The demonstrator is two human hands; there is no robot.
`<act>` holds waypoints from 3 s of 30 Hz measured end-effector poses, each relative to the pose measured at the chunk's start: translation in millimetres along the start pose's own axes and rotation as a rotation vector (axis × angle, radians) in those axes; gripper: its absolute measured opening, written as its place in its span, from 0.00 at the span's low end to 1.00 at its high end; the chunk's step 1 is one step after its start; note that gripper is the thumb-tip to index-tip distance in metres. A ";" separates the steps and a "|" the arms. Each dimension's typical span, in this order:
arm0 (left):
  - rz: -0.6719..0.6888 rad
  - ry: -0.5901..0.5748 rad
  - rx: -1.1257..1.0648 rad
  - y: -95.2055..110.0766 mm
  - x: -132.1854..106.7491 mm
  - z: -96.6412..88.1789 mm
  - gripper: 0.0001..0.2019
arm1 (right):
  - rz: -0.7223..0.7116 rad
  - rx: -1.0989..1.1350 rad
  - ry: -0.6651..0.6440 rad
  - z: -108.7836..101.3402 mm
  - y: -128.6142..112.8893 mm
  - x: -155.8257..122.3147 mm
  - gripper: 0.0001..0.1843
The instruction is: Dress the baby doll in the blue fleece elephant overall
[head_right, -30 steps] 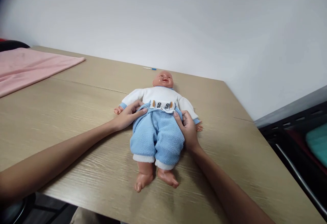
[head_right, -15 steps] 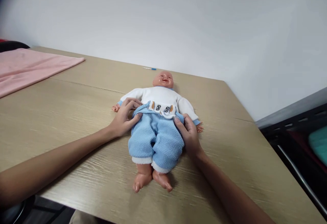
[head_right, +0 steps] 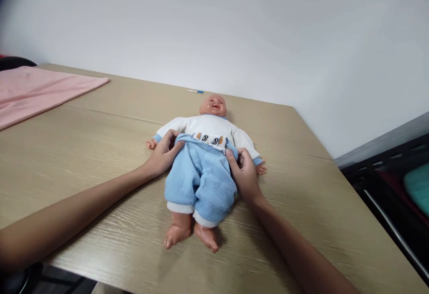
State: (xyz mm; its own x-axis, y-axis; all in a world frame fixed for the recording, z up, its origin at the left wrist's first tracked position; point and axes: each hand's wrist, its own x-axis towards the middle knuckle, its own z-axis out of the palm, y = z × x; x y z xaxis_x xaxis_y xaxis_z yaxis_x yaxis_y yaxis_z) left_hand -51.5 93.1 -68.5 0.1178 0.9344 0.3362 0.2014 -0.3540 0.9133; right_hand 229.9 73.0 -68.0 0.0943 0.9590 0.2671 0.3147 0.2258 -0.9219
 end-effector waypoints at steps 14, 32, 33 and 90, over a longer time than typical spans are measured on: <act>-0.093 0.053 -0.139 7.6 -14.5 0.7 0.15 | 0.331 0.374 0.023 6.4 -20.3 -24.5 0.27; 0.152 -0.039 -0.076 19.2 -1.0 -6.3 0.11 | -0.134 0.077 0.016 -1.2 -27.9 -17.6 0.09; 0.124 -0.050 -0.109 20.5 3.3 -5.4 0.12 | -0.144 0.080 0.040 -0.4 -28.0 -13.2 0.09; -0.039 -0.210 0.019 -2.9 8.7 -18.2 0.19 | 0.195 0.236 0.064 0.8 3.6 15.1 0.31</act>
State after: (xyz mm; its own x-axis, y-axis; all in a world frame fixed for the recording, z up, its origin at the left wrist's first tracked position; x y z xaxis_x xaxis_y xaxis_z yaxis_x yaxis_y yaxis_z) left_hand -68.8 103.0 -64.0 0.3092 0.9194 0.2432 0.2276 -0.3198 0.9198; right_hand 231.7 88.5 -67.5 0.1933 0.9771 0.0893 0.0575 0.0796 -0.9952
